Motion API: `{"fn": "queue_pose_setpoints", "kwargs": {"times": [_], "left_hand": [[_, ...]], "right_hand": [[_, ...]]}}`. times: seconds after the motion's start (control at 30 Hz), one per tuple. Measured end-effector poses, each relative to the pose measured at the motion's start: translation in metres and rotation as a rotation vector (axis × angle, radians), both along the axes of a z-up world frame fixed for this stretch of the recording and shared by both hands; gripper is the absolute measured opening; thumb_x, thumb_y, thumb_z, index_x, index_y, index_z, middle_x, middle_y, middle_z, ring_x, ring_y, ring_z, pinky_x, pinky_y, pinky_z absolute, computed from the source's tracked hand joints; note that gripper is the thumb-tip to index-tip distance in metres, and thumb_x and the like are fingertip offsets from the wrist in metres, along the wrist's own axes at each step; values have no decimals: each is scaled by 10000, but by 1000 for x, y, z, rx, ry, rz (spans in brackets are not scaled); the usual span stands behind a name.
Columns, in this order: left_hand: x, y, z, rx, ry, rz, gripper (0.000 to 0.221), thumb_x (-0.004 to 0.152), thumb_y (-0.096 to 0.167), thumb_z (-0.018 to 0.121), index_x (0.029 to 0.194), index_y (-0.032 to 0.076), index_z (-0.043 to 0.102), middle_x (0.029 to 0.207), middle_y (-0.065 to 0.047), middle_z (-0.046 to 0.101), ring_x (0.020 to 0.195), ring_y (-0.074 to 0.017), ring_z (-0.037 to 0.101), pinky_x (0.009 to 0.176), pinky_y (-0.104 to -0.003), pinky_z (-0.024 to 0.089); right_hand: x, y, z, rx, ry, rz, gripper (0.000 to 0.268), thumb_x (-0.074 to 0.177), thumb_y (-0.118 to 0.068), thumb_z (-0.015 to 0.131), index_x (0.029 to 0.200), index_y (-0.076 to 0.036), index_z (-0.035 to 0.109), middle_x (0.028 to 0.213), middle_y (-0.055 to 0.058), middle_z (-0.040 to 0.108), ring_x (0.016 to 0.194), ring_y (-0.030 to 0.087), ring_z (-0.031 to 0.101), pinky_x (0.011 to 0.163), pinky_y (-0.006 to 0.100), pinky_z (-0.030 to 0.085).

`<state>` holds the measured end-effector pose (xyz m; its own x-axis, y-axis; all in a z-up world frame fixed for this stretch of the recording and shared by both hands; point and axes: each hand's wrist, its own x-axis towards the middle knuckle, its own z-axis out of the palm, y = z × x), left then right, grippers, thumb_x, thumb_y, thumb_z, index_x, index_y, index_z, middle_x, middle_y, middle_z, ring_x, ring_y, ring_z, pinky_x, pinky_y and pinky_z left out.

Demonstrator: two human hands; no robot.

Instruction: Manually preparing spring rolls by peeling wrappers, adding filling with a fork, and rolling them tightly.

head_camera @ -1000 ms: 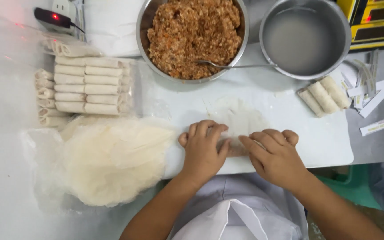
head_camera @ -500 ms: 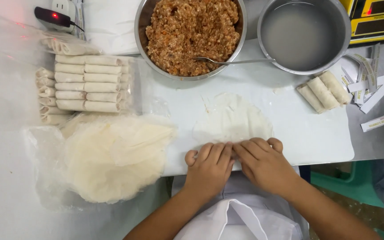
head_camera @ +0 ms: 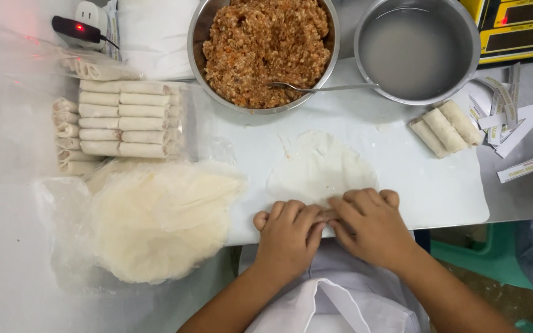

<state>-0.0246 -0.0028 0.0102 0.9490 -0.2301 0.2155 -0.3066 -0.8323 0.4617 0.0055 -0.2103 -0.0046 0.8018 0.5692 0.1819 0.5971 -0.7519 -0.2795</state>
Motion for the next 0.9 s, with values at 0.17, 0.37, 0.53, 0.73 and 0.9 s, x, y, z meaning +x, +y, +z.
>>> {"fn": "queue_pose_setpoints", "kwargs": {"times": [0.17, 0.37, 0.53, 0.73, 0.9], "left_hand": [[12, 3, -4, 21, 84, 135, 298, 936, 501, 603, 1094, 271, 707, 1033, 12, 592, 936, -253, 563, 709, -482, 272], [10, 13, 7, 255, -415, 135, 192, 1038, 379, 619, 903, 245, 643, 876, 100, 564, 830, -148, 550, 687, -363, 220], [-10, 18, -10, 338, -427, 201, 198, 940, 223, 646, 1104, 300, 725, 1004, 156, 632, 942, -79, 603, 865, -363, 226], [-24, 12, -14, 410, -398, 208, 388, 969, 173, 485, 1279, 249, 705, 1199, 122, 667, 1077, -83, 593, 951, -388, 222], [-31, 0, -15, 548, -406, 198, 515, 956, 147, 381, 1380, 161, 673, 1276, 68, 661, 1229, -84, 579, 1005, -397, 246]], "right_hand": [[17, 0, 3, -15, -6, -213, 460, 867, -577, 652, 1217, -279, 669, 1047, -1, 612, 930, 237, 611, 775, 452, 332], [7, -8, -10, -26, -371, -180, 214, 980, -449, 673, 1078, -260, 693, 964, -33, 634, 904, 253, 587, 777, 412, 389], [-20, -15, -19, -96, -387, -188, 318, 932, -133, 588, 1208, -228, 714, 1013, -88, 665, 932, 195, 619, 776, 381, 319], [-34, -12, -27, -190, -341, -303, 627, 851, -45, 560, 1445, -233, 629, 1094, -88, 631, 964, 172, 619, 845, 400, 282], [-34, -4, -14, -315, -398, -291, 746, 758, -9, 492, 1466, -203, 630, 1025, -128, 538, 997, 110, 582, 870, 383, 277]]}}
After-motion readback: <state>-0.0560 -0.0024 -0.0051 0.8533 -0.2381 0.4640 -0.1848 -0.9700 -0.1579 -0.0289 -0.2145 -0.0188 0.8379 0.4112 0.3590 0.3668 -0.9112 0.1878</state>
